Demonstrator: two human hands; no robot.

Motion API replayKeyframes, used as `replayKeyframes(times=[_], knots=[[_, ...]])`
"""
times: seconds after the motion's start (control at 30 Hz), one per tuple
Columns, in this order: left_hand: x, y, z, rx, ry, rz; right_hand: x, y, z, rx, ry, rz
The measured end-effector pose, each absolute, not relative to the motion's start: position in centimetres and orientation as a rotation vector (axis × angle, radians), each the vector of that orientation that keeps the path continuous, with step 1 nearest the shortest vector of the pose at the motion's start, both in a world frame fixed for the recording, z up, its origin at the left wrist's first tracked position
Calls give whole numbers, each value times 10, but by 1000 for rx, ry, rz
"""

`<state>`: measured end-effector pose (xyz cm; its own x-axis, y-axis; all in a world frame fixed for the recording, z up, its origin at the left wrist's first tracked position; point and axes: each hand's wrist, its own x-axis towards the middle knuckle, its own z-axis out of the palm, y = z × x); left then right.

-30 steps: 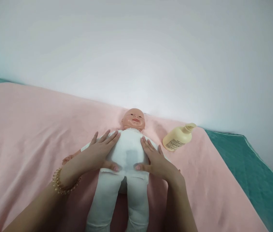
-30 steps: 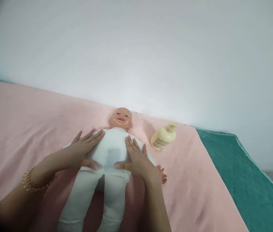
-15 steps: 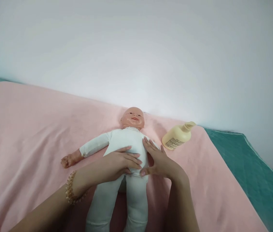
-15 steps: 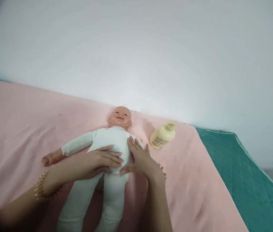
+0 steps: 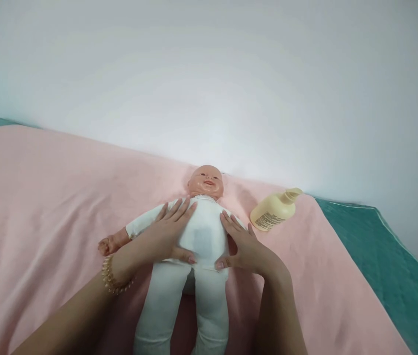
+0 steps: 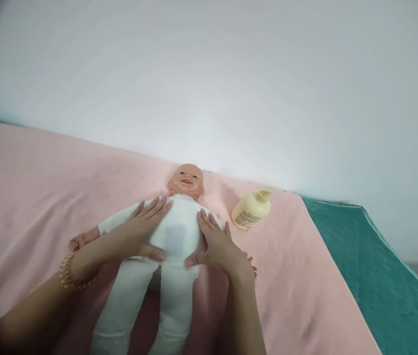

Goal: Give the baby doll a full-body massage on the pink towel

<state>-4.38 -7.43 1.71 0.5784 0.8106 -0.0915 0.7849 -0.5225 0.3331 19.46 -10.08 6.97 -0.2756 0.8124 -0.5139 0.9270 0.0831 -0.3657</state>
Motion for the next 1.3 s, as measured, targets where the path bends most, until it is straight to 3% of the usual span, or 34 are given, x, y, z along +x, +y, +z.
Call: replayKeyframes(times=[0.23, 0.5, 0.63, 0.93, 1.3], knots=[[-72, -73, 22, 2467, 1371, -6, 188, -115, 81, 1742, 2245, -917], [-74, -73, 25, 2490, 1346, -49, 151, -138, 92, 1174, 2665, -1191], [-72, -74, 29, 2480, 1394, -129, 140, -129, 81, 1105, 2705, -1151], [-72, -73, 24, 2460, 1385, -66, 142, -105, 60, 1497, 2657, -898], [-77, -72, 17, 2493, 1325, 64, 187, -101, 67, 1747, 2273, -975]])
